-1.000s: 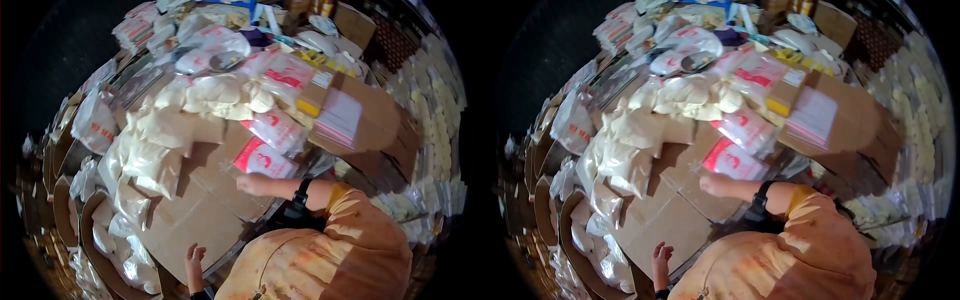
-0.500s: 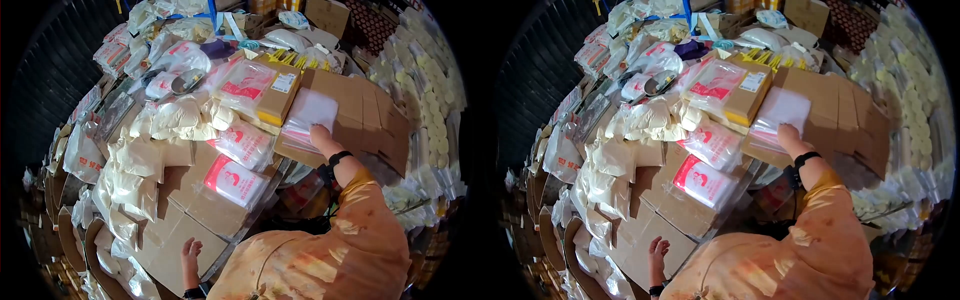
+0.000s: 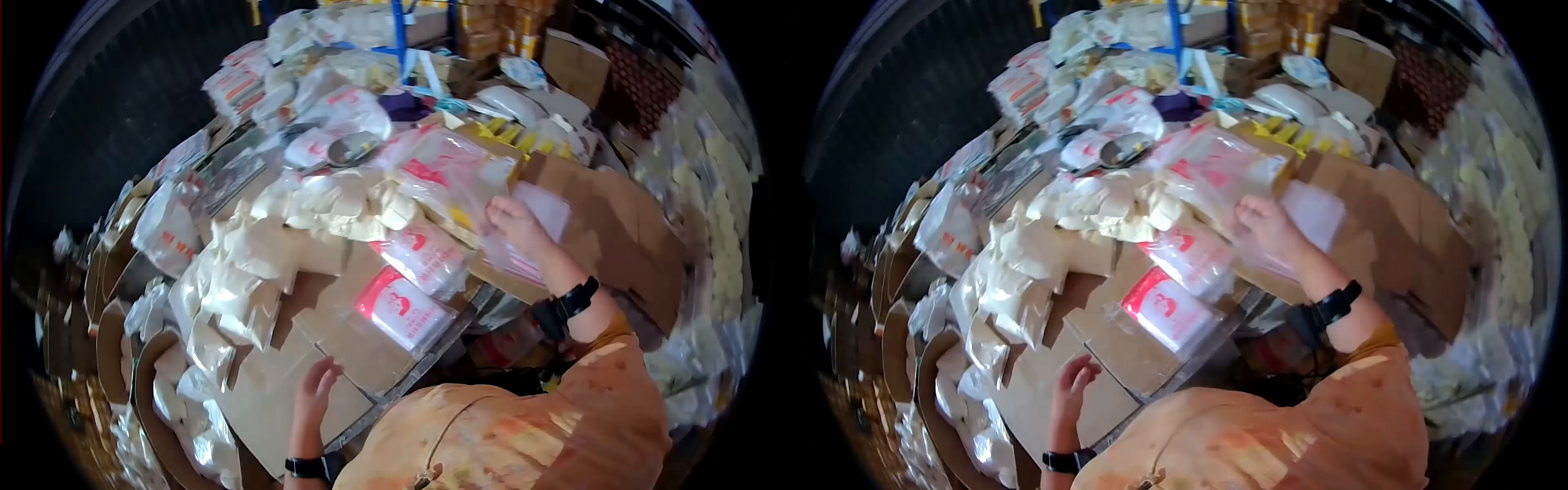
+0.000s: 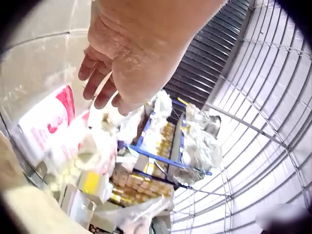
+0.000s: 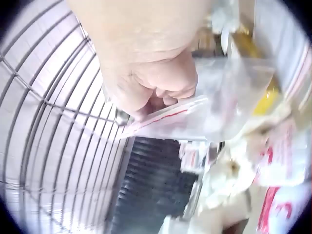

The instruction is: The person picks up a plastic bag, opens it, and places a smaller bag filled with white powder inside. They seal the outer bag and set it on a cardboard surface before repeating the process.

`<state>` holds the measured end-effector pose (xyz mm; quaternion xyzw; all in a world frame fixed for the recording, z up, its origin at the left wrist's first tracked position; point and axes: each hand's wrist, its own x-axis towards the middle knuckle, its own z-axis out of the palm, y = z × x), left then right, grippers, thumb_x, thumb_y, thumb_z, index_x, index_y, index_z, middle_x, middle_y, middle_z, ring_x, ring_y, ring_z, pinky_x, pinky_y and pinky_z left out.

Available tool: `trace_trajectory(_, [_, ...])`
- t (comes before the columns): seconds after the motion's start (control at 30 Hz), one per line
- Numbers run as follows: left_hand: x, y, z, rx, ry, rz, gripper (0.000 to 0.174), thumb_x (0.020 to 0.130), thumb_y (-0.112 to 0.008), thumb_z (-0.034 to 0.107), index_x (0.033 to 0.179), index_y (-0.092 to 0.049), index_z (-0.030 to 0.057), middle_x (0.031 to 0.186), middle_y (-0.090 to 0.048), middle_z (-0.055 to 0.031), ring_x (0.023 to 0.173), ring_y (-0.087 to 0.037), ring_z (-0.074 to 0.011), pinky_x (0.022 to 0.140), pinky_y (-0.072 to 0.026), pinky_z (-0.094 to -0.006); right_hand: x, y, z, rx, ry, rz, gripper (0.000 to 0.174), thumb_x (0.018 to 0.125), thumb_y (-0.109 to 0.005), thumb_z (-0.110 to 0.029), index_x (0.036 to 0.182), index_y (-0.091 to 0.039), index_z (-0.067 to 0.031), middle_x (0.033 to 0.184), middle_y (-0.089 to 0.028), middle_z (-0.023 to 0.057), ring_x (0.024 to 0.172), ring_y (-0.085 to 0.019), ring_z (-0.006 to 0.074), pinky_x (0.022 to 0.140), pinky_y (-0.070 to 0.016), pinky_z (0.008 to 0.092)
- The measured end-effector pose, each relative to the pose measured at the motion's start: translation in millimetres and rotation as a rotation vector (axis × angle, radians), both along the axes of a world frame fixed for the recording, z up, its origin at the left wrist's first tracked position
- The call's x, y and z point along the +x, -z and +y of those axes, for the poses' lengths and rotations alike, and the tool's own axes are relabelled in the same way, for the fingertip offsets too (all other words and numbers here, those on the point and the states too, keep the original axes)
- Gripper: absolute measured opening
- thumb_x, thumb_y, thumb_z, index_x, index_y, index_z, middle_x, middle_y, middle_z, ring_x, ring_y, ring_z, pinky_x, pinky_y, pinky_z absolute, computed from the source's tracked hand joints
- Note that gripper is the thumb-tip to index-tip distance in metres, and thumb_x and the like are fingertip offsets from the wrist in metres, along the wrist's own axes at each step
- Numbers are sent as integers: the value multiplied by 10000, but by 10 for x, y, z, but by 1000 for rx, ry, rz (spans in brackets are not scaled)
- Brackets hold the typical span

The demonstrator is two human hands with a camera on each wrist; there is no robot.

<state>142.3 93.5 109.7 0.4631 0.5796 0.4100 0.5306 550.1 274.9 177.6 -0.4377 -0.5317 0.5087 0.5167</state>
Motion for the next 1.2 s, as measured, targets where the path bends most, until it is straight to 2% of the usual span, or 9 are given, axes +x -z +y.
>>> trace_trajectory(0.1, [253,-383,188,166,80,29,314,885,-522,125,1169,-501,-9,994,-620,-89,945,-571,-151,842,-437,-281,-945,72,-110,-45,-408,14,100,868,-459,-73,835,-554,-70,733,-544,2,682,-514,74,605,-432,234])
trace_trajectory(0.17, [386,-478,247,216,30,-102,227,893,-511,136,1071,-539,-4,935,-623,-81,898,-576,-150,787,-450,-271,-1525,236,-281,-86,-536,-302,82,855,-480,-111,843,-550,-70,710,-559,43,677,-549,134,616,-444,281])
trace_trajectory(0.23, [435,-472,277,233,-25,-227,191,907,-496,152,1003,-558,-1,881,-625,-77,834,-584,-148,729,-463,-261,-1956,188,-518,410,-621,-591,102,834,-504,-156,842,-534,-59,712,-565,108,676,-575,260,612,-455,355])
trace_trajectory(0.3, [358,-370,219,196,-197,-224,149,898,-510,140,928,-557,3,815,-620,-75,756,-580,-140,674,-459,-251,-2247,247,-687,587,-598,-640,131,821,-510,-186,840,-523,-57,735,-562,144,725,-558,350,617,-451,407])
trace_trajectory(0.43, [160,-136,-15,139,-427,-198,100,878,-535,100,829,-543,13,704,-601,-69,632,-553,-121,598,-448,-240,-2525,235,-825,572,-620,-503,76,787,-527,-105,851,-525,-62,835,-575,116,773,-567,332,641,-457,415])
trace_trajectory(0.57, [142,-133,-117,177,-582,-262,98,869,-542,74,787,-519,26,679,-555,-43,605,-494,-101,565,-403,-221,-2722,288,-962,732,-701,-406,227,784,-559,-33,1011,-561,-28,897,-593,113,819,-599,237,725,-484,306])
trace_trajectory(0.67, [184,-192,-150,237,-596,-318,90,876,-536,78,807,-526,21,689,-546,-35,617,-477,-96,568,-389,-220,-2758,314,-969,120,-956,-226,288,821,-537,-28,1107,-548,-1,967,-610,93,883,-596,161,784,-470,272])
trace_trajectory(0.77, [163,-212,-196,245,-540,-319,102,889,-522,95,834,-545,12,704,-554,-31,640,-486,-95,592,-400,-225,-2732,323,-933,-174,-1056,9,298,851,-509,-25,1142,-529,35,1011,-603,84,928,-567,124,821,-457,258])
trace_trajectory(1.2, [197,-143,-187,239,-478,-248,145,913,-473,88,854,-577,6,724,-571,-32,644,-498,-94,609,-425,-227,-2604,390,-866,-263,-1161,28,377,864,-523,-45,1229,-462,27,1111,-566,81,1008,-537,131,895,-431,270])
